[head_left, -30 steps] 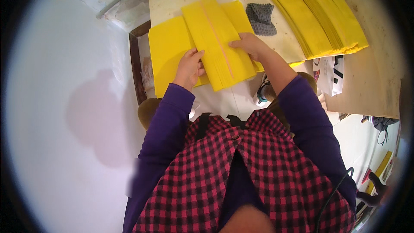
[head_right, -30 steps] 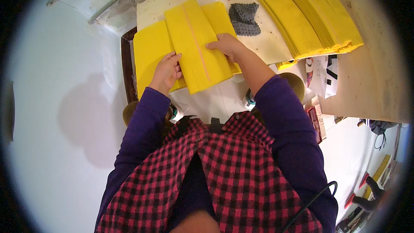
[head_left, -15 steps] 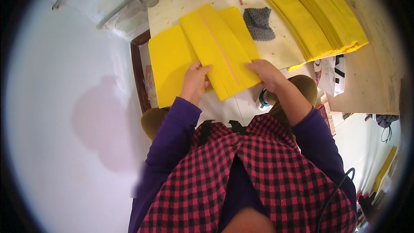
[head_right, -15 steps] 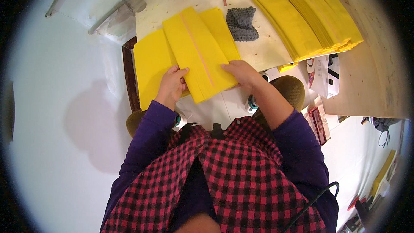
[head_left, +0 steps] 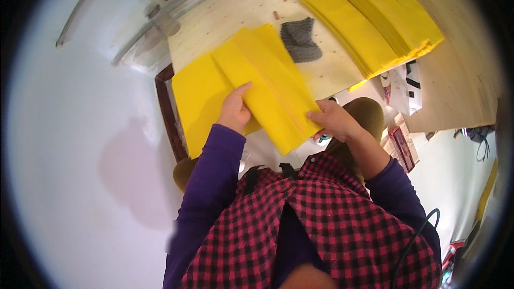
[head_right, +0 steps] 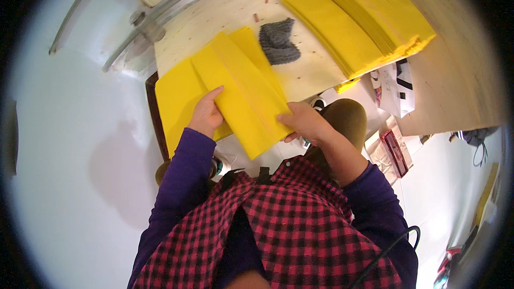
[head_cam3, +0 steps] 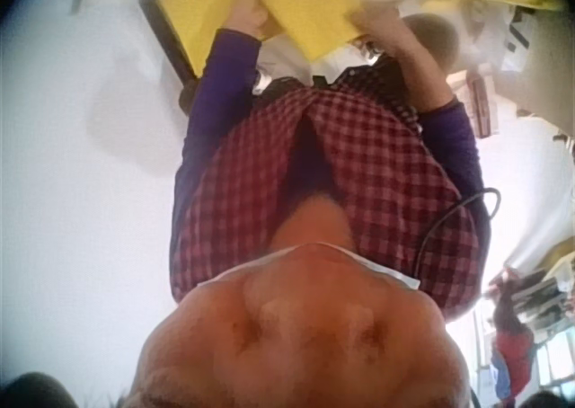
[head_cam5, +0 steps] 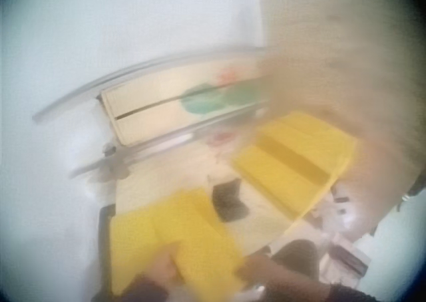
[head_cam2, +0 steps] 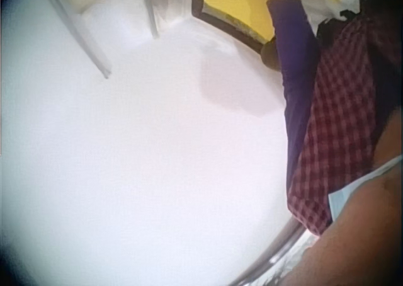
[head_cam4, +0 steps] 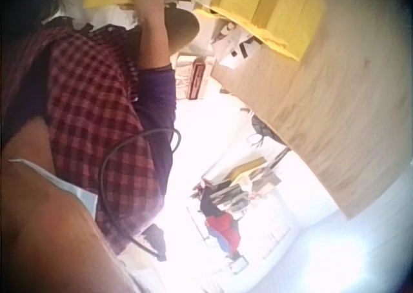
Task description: The person folds yellow fabric sheets on a table. They align edges, fold the fabric in half, and smooth the creases. The folded pieces are stacked on the table.
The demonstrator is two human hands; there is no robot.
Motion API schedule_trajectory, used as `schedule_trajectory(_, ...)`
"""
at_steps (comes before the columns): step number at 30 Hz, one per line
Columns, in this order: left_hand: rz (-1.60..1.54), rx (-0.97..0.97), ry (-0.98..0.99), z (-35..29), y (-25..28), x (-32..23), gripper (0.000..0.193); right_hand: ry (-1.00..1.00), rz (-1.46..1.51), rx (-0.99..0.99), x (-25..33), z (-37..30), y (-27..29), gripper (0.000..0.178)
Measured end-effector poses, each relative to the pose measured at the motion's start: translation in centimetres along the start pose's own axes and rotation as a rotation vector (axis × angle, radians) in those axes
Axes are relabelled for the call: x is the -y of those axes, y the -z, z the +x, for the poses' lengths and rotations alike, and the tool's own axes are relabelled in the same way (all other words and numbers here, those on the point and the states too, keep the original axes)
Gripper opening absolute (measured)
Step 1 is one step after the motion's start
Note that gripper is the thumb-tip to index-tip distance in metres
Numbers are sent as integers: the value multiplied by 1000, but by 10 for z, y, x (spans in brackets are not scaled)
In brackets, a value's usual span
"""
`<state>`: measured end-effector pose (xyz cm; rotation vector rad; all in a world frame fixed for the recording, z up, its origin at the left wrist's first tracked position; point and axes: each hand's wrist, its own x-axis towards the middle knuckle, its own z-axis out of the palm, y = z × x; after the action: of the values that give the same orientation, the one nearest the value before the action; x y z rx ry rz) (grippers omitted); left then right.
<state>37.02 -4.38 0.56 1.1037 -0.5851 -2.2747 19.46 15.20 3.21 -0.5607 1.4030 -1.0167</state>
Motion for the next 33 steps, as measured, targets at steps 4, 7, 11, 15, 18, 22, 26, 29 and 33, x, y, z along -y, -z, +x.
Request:
schedule_trajectory(4, 36, 10, 11, 9, -17, 2, 35, 68, -27, 7, 2, -14, 15, 29)
schedule_trajectory(7, 41, 47, -23, 13, -37, 6, 36, 115, -124, -69, 7, -22, 33, 29)
schedule_trajectory(11, 27, 122, -63, 21, -79, 13, 34, 149, -147, -202, 17, -33, 67, 27)
schedule_trajectory(15, 42, 238, -101, 39, -130, 20, 33, 257, -94, -391, 24, -43, 102, 28)
schedule_trajectory(18, 55, 248, -62, 62, -169, 32, 34, 295, -40, -481, 27, -45, 134, 31)
schedule_trajectory(22, 80, 297, 32, 93, -210, 51, 37, 348, 10, -615, 30, -41, 172, 29)
schedule_trajectory(26, 101, 379, 30, 125, -236, 64, 43, 320, -28, -717, 35, -28, 203, 31)
schedule_trajectory(29, 142, 360, 12, 152, -251, 72, 34, 304, -49, -779, 39, -14, 222, 32)
schedule_trajectory(33, 180, 344, 20, 181, -266, 79, 30, 324, -32, -888, 39, 6, 235, 28)
